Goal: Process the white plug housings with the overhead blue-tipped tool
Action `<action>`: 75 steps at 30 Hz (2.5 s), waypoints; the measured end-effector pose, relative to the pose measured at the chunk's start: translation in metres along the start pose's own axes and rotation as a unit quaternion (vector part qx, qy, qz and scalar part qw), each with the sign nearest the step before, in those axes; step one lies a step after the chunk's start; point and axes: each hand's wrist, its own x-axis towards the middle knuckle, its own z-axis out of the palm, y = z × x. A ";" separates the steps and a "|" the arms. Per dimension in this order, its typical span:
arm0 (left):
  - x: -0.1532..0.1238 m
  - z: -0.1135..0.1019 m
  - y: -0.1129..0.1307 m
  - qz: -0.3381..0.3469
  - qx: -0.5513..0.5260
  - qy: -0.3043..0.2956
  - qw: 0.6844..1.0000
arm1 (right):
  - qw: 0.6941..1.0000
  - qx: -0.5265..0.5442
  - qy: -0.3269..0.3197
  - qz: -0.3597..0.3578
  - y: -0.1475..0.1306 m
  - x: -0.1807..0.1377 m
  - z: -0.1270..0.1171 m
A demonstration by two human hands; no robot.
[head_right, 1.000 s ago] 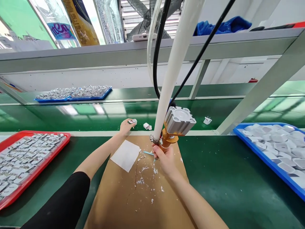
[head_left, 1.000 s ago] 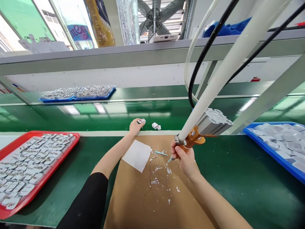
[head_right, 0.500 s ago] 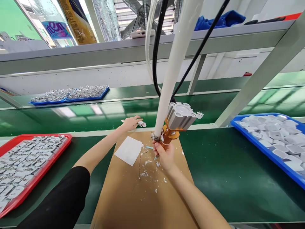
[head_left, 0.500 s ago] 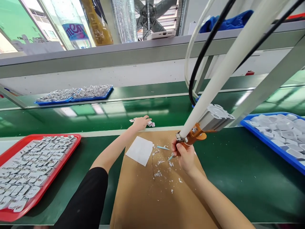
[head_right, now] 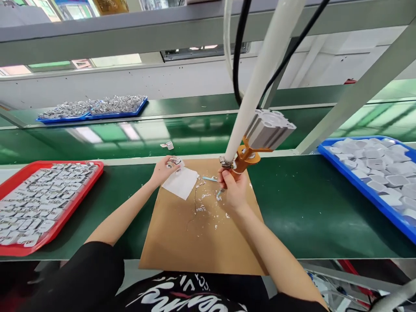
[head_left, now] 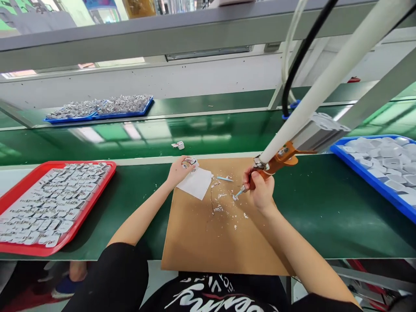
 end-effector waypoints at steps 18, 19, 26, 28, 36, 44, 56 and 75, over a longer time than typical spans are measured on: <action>-0.090 -0.034 -0.026 0.049 0.159 0.115 0.979 | 0.998 0.014 -0.022 -0.051 0.005 0.000 0.015; -0.089 -0.032 -0.018 0.110 0.176 0.103 0.973 | 0.998 0.014 -0.027 -0.049 0.005 -0.001 0.015; -0.073 0.006 0.019 0.216 0.167 -0.135 0.953 | 0.998 0.021 -0.056 -0.033 0.005 -0.008 0.019; -0.074 0.010 0.023 0.192 0.151 -0.120 0.962 | 0.997 0.025 -0.060 -0.029 0.004 -0.010 0.024; -0.107 0.009 0.064 0.116 -0.165 -0.099 0.974 | 0.994 0.043 -0.097 0.001 -0.003 -0.018 0.043; -0.121 0.028 0.085 0.040 -0.302 -0.213 0.928 | 0.993 0.046 -0.107 0.016 -0.012 -0.029 0.045; -0.127 0.045 0.078 0.337 0.050 -0.008 0.940 | 0.995 0.019 -0.094 0.010 -0.016 -0.030 0.027; -0.067 -0.002 0.007 0.239 0.201 0.035 0.949 | 0.996 0.029 -0.080 -0.027 0.005 0.015 0.053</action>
